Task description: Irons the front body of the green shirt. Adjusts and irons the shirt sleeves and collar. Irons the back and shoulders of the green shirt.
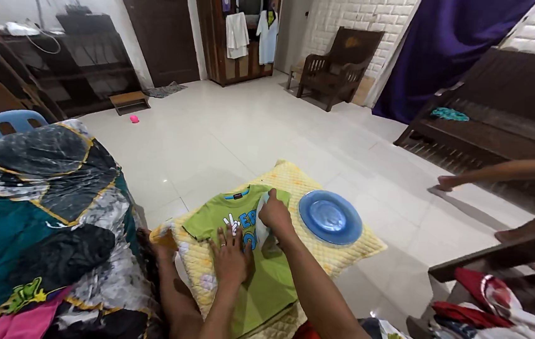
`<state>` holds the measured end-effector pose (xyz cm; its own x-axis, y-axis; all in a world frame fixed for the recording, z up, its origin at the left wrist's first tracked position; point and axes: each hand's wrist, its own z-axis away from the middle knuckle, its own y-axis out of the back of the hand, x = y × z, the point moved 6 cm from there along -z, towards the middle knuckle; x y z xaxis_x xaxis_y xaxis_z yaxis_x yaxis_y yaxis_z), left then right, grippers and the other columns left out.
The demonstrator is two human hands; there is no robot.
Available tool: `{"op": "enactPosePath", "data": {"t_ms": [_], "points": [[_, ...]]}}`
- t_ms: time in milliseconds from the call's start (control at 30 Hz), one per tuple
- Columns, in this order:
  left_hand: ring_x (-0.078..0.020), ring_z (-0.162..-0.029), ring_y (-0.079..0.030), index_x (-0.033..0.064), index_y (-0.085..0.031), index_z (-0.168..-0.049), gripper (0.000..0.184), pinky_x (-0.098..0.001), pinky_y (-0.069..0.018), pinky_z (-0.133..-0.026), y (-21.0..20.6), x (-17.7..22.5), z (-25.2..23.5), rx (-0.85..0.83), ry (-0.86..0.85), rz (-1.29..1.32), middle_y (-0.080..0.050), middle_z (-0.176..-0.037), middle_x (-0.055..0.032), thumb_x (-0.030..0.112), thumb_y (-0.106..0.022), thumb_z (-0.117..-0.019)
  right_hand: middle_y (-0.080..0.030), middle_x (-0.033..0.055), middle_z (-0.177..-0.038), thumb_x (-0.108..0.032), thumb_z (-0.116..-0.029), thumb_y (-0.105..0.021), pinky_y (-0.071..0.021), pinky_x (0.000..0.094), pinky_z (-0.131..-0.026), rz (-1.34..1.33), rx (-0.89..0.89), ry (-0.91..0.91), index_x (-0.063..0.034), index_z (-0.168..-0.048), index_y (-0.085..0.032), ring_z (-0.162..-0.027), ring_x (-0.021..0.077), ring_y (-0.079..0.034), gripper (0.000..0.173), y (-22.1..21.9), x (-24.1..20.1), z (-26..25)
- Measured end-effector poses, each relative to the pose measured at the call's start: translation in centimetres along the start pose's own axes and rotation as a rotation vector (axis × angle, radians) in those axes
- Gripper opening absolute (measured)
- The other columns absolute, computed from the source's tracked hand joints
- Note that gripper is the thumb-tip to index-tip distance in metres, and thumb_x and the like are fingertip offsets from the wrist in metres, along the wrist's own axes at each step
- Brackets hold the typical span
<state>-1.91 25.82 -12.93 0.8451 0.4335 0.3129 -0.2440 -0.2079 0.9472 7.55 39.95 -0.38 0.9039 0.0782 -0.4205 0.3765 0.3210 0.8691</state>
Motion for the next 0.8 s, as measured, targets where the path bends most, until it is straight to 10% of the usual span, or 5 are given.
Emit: {"op": "enactPosePath", "data": {"t_ms": [300,800], "points": [[-0.0395,-0.157,-0.015,0.0287,-0.036,-0.161,0.069,-0.0716,-0.0064,-0.121,0.0,0.1,0.0,-0.008,-0.003,-0.031,-0.022,-0.171,-0.0062,0.063,-0.024,-0.1024,-0.069,0.0198,-0.122,-0.025,-0.0836,-0.072,-0.0573,0.0566,-0.09,0.026,0.046,-0.06,-0.007,-0.157,-0.024,-0.113,0.035,-0.07,0.089,1.9,-1.7,-8.4],[-0.0409,-0.157,-0.014,0.0287,-0.035,-0.161,0.067,-0.0727,-0.0052,-0.12,-0.3,0.0,-0.3,-0.002,-0.018,-0.05,-0.02,-0.172,-0.007,0.062,-0.026,-0.1028,-0.073,0.0151,-0.106,-0.024,-0.095,-0.06,-0.0598,0.0562,-0.081,0.038,-0.035,-0.113,-0.0195,-0.158,-0.026,-0.097,0.0345,-0.074,0.072,-0.2,4.5,6.4]]}}
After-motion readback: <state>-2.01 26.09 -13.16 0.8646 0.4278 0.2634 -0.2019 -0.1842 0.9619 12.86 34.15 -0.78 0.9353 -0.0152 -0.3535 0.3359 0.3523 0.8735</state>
